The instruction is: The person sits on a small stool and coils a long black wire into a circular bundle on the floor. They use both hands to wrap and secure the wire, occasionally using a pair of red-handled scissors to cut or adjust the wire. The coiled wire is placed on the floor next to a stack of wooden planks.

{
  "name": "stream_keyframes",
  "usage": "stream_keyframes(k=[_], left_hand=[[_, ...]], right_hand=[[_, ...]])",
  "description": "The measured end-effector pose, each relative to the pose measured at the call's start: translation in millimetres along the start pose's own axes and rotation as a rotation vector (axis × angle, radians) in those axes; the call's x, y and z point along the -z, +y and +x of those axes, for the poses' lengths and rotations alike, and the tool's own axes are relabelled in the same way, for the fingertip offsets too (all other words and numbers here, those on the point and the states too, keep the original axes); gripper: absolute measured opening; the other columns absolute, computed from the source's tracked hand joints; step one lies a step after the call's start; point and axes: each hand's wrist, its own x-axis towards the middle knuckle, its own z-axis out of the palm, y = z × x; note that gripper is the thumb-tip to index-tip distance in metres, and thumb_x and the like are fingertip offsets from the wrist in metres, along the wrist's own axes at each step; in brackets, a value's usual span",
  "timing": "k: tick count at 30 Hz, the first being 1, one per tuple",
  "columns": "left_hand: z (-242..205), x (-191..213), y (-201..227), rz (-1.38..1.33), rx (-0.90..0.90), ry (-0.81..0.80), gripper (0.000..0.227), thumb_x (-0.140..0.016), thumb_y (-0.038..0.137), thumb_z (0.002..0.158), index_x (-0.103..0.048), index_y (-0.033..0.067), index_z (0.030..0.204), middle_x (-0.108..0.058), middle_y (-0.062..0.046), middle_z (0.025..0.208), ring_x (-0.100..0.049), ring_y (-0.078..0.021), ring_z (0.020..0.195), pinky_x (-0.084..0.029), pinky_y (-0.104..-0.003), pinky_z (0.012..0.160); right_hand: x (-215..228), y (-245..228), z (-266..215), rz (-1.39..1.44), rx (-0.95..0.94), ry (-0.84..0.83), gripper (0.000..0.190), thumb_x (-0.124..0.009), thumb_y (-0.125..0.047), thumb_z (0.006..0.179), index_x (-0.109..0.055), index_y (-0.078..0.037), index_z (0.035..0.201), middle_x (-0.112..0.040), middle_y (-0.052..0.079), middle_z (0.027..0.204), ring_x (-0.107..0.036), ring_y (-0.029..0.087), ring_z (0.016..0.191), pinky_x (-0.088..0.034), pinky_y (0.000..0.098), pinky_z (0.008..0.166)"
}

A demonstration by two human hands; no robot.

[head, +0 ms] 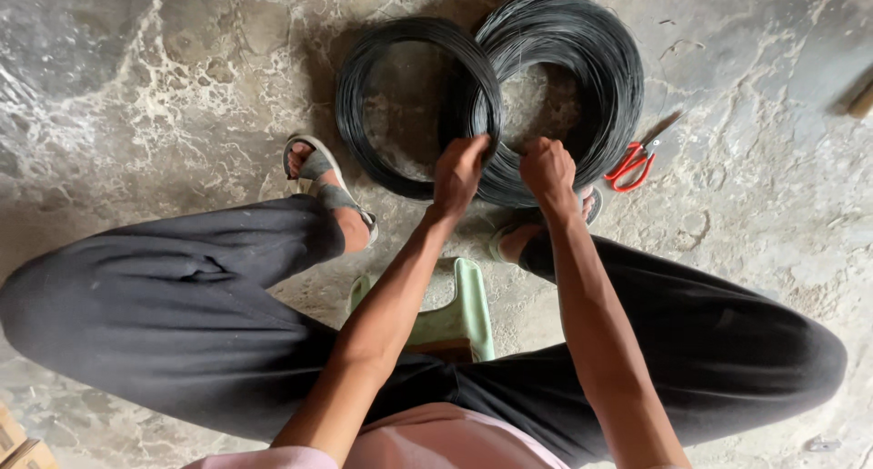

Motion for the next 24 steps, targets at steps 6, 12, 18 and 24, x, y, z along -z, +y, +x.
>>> stream_keyframes(k=[6, 12, 18, 24], left_hand=[[17, 16, 24, 0.017, -0.177, -0.213, 0.015, -0.053, 0.008, 0.088, -0.066, 0.0159, 0.087, -0.057, -0.006, 0.092, -0.057, -0.0212, 0.088, -0.050, -0.031, 0.076], [39, -1, 5, -0.102, -0.209, -0.619, 0.018, -0.051, -0.003, 0.085, -0.062, 0.0053, 0.097, -0.060, -0.017, 0.076, -0.062, -0.0363, 0.078, -0.050, -0.044, 0.072], [67, -16, 1, -0.106, -0.029, -0.836, 0.031, -0.063, 0.006, 0.079, -0.059, 0.0151, 0.108, -0.065, -0.010, 0.070, -0.066, -0.0317, 0.077, -0.050, -0.043, 0.073], [65, -35, -6, -0.052, -0.067, -0.701, 0.006, -0.064, 0.011, 0.078, -0.068, 0.0079, 0.080, -0.063, -0.017, 0.070, -0.064, -0.0372, 0.077, -0.050, -0.044, 0.071]], right_hand=[[13, 1, -2, 0.117, 0.201, 0.038, 0.020, -0.053, -0.010, 0.072, -0.068, -0.004, 0.083, -0.064, 0.023, 0.074, -0.062, 0.044, 0.077, -0.048, 0.0545, 0.065], [52, 2, -20, 0.098, 0.485, 0.164, 0.018, -0.056, -0.003, 0.073, -0.070, -0.005, 0.085, -0.063, 0.020, 0.074, -0.060, 0.044, 0.075, -0.050, 0.0470, 0.064], [31, 18, 2, 0.035, 0.627, 0.307, 0.026, -0.045, -0.007, 0.080, -0.071, -0.011, 0.079, -0.063, 0.017, 0.065, -0.058, 0.035, 0.080, -0.050, 0.0407, 0.068], [80, -34, -51, 0.233, 0.769, 0.483, 0.016, -0.056, 0.003, 0.075, -0.068, -0.006, 0.080, -0.059, 0.013, 0.070, -0.054, 0.033, 0.077, -0.047, 0.0366, 0.070]])
